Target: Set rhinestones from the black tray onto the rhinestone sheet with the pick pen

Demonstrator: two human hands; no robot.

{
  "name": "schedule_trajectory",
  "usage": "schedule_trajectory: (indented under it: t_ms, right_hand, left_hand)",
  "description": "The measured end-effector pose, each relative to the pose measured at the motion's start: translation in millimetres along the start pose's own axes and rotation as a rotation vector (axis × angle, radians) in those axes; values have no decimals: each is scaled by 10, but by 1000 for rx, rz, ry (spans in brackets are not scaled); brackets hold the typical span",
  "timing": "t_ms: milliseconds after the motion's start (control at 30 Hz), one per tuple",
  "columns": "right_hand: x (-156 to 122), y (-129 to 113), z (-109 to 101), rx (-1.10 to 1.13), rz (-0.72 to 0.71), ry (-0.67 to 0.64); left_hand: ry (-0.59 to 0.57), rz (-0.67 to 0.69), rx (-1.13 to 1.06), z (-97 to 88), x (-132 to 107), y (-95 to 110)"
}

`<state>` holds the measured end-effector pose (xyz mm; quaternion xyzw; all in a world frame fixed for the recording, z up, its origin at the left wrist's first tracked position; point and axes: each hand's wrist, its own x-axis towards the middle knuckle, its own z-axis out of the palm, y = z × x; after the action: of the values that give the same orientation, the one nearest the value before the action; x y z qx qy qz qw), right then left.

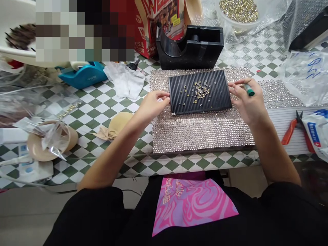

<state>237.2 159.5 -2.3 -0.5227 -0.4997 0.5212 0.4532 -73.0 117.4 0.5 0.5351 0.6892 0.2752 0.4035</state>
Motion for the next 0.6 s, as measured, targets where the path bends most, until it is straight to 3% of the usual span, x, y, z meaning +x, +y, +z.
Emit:
schedule_trajectory:
  t_ms: [100,300,467,600]
  right_hand:
    - [14,-11,11,48,14,-22]
    - [111,126,-2,-9,-35,53]
    - [178,208,0,-42,-75,-6]
    - [144,123,27,48,-13,-27]
  left_hand:
    - [-16,-1,23,-13,7,-11]
    - [-44,-6,63,-34,-3,23]
    - [-38,2,93,-40,-1,-18]
    - [-48,31,61,-59,5,-51]
